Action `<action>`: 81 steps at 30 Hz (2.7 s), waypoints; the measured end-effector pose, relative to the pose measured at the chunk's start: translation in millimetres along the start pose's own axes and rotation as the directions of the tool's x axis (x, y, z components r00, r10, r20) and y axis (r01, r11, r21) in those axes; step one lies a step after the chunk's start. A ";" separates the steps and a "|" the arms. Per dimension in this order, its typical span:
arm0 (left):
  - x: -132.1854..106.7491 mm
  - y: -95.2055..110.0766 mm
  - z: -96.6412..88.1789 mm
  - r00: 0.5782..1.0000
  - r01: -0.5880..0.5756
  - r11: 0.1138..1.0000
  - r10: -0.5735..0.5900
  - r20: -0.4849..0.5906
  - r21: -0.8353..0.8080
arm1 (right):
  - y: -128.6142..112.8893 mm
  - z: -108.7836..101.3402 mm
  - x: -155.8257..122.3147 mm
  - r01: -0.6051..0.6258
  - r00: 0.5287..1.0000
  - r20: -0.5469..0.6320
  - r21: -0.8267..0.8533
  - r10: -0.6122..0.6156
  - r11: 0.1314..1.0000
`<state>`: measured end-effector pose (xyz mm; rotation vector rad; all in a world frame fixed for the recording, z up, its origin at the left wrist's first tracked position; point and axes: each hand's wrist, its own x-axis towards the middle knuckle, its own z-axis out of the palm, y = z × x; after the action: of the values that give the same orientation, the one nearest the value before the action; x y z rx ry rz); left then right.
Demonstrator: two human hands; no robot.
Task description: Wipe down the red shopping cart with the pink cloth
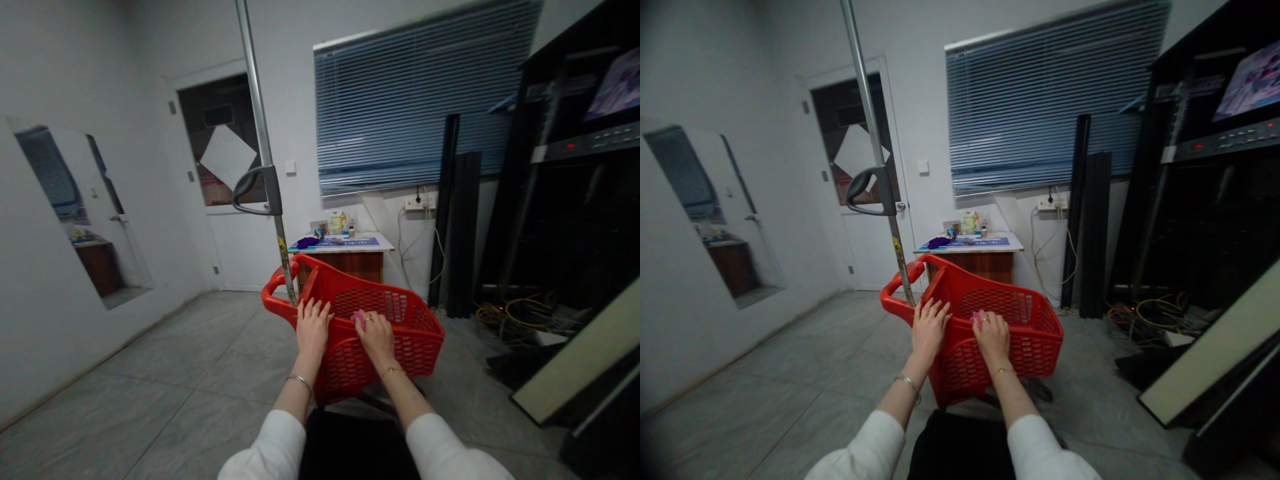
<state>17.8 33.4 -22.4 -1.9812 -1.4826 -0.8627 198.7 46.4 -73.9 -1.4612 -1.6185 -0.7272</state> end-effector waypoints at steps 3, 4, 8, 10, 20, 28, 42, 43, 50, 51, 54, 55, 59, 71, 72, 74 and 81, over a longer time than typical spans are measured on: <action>-0.5 -3.6 0.9 1.000 -0.006 1.000 0.006 -0.002 0.020 | -35.3 2.7 7.5 0.002 1.000 -0.003 0.063 -0.002 0.998; -0.7 -5.0 1.1 1.000 -0.007 1.000 0.007 -0.002 0.026 | -40.1 2.9 8.7 0.004 1.000 0.002 0.078 -0.005 0.997; -0.7 -9.6 1.4 1.000 -0.015 0.999 0.015 0.009 0.032 | -20.2 1.9 5.1 0.030 0.998 0.044 0.104 -0.035 0.994; -0.2 -10.1 1.4 1.000 -0.017 0.999 0.016 0.013 0.031 | 6.6 1.2 -0.2 0.019 0.998 0.055 0.084 -0.023 0.996; 1.9 -1.5 4.2 1.000 0.016 1.000 -0.016 -0.003 -0.001 | 53.3 -0.1 -6.5 -0.129 0.991 0.038 -0.046 0.130 0.991; 1.0 -5.5 0.7 1.000 0.000 0.999 -0.001 0.018 0.035 | -43.6 4.2 12.0 0.004 1.000 0.016 0.078 -0.005 0.997; 1.4 -0.9 5.0 1.000 0.014 1.000 -0.014 0.001 -0.020 | 56.0 -2.9 -10.5 -0.045 0.999 0.004 -0.116 0.046 0.992; 1.4 0.0 4.8 1.000 0.017 1.000 -0.017 0.000 -0.024 | 47.9 -2.5 -8.6 -0.062 0.998 -0.002 -0.125 0.063 0.990; 1.1 -1.5 -0.1 1.000 0.013 1.000 -0.013 0.011 -0.006 | -30.7 1.5 8.9 -0.022 0.999 0.030 -0.014 0.022 1.000; 0.9 -2.4 -1.1 1.000 0.009 1.000 -0.009 0.015 0.000 | -35.1 1.9 9.6 -0.016 0.999 0.031 0.004 0.016 1.000; 0.4 -4.2 -3.8 1.000 -0.005 1.000 0.004 0.024 0.007 | -30.3 1.8 7.6 0.025 0.999 0.043 0.040 -0.027 0.999; 0.1 -4.3 -4.4 1.000 -0.008 1.000 0.007 0.024 0.004 | -23.5 1.2 5.9 0.038 0.998 0.048 0.041 -0.040 0.998; -0.3 -1.4 -3.4 1.000 -0.008 1.000 0.009 0.024 -0.018 | 17.3 -2.8 -2.7 0.049 0.997 0.062 0.006 -0.049 0.999; 0.5 9.6 -2.2 1.000 -0.004 1.000 0.004 0.022 -0.026 | -23.5 -1.0 6.1 -0.024 1.000 0.001 -0.008 0.024 1.000; 0.4 8.6 -3.5 1.000 -0.006 1.000 0.006 0.023 -0.022 | -33.1 -0.7 7.8 -0.026 1.000 -0.004 0.006 0.026 1.000; 0.1 6.0 -5.8 1.000 -0.011 1.000 0.011 0.028 -0.016 | -42.7 -1.0 9.1 -0.020 1.000 -0.007 0.033 0.020 0.999; 0.0 -0.2 -6.7 0.999 -0.029 0.999 0.030 0.029 -0.023 | 20.6 -7.8 -7.1 0.022 0.999 0.036 -0.001 -0.022 1.000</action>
<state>16.4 28.6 -17.9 -2.0358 -1.4622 -0.8446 220.3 39.5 -78.2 -1.4668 -1.6641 -0.7187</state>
